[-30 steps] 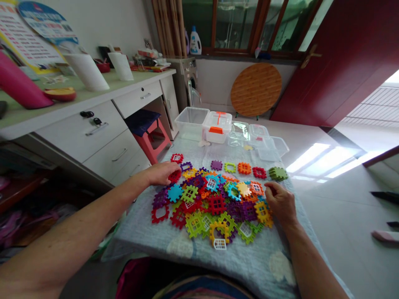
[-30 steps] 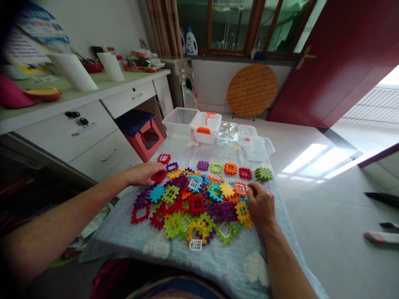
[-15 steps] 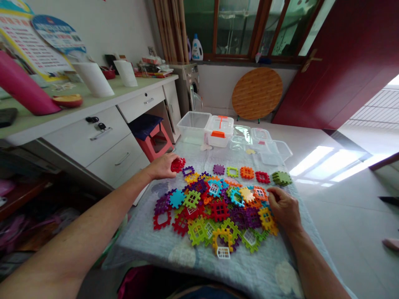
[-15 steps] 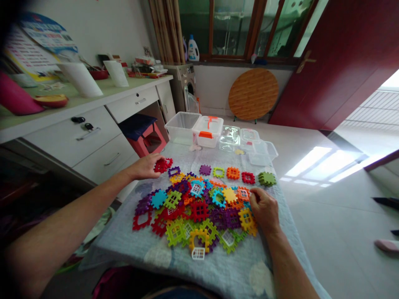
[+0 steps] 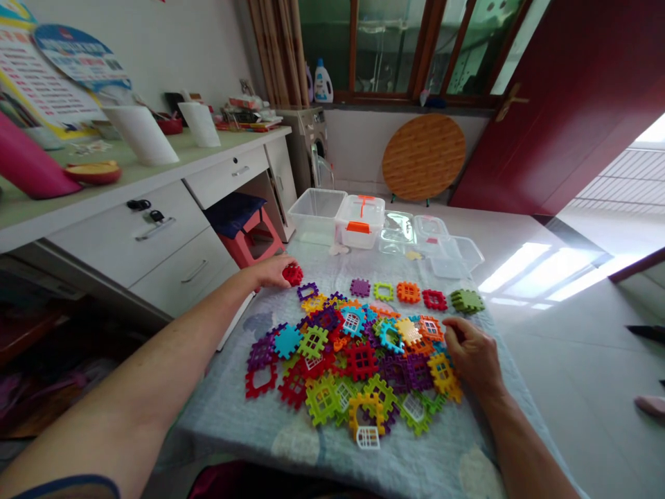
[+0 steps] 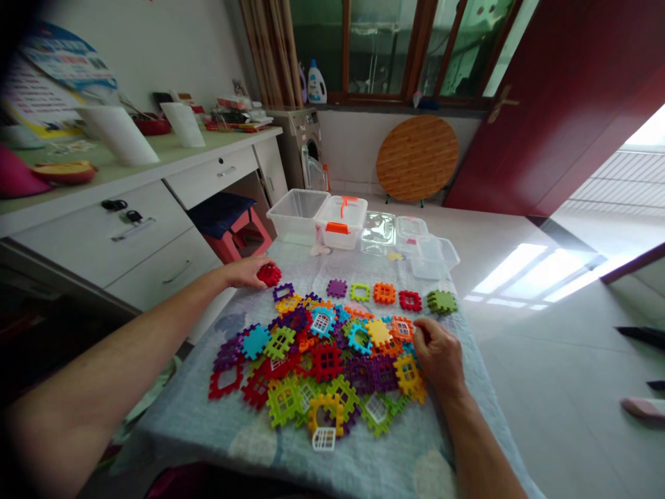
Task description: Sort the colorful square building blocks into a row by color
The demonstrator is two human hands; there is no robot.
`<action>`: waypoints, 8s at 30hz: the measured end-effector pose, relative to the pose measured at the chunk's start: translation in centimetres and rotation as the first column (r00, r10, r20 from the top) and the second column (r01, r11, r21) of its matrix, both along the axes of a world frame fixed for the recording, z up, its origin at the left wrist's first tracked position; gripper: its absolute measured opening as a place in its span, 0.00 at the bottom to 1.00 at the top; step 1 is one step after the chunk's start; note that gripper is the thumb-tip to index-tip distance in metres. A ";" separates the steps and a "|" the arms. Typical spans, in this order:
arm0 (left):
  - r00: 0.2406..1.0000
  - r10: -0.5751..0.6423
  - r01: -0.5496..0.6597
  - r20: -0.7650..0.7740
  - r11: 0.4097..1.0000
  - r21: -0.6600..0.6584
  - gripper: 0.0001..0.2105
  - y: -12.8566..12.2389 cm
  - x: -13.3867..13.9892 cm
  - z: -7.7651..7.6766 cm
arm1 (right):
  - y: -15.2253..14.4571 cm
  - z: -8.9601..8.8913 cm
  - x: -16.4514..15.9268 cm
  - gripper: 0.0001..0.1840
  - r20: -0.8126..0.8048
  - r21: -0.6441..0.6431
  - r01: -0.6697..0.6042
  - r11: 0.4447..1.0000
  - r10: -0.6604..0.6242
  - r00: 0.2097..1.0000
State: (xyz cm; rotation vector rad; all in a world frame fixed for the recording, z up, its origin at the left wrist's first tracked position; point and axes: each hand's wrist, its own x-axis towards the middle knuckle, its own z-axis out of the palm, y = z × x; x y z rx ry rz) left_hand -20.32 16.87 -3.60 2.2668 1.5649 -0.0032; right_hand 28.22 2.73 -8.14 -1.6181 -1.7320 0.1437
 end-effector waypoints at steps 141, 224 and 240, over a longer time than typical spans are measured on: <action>0.329 0.576 -0.521 0.748 0.772 -0.365 0.16 -11.2 7.6 1.0 | -0.2 0.4 0.0 0.15 -0.027 0.035 0.010 0.999 -0.009 1.000; 0.940 0.326 -0.337 0.098 0.931 0.139 0.30 -10.4 8.0 -0.1 | -0.3 0.7 -0.8 0.14 -0.088 -0.042 -0.048 0.998 0.044 0.995; 0.949 0.303 -0.312 0.090 0.943 0.115 0.33 -9.8 7.6 0.1 | -0.4 0.7 -0.8 0.13 -0.090 -0.035 -0.050 0.998 0.047 0.995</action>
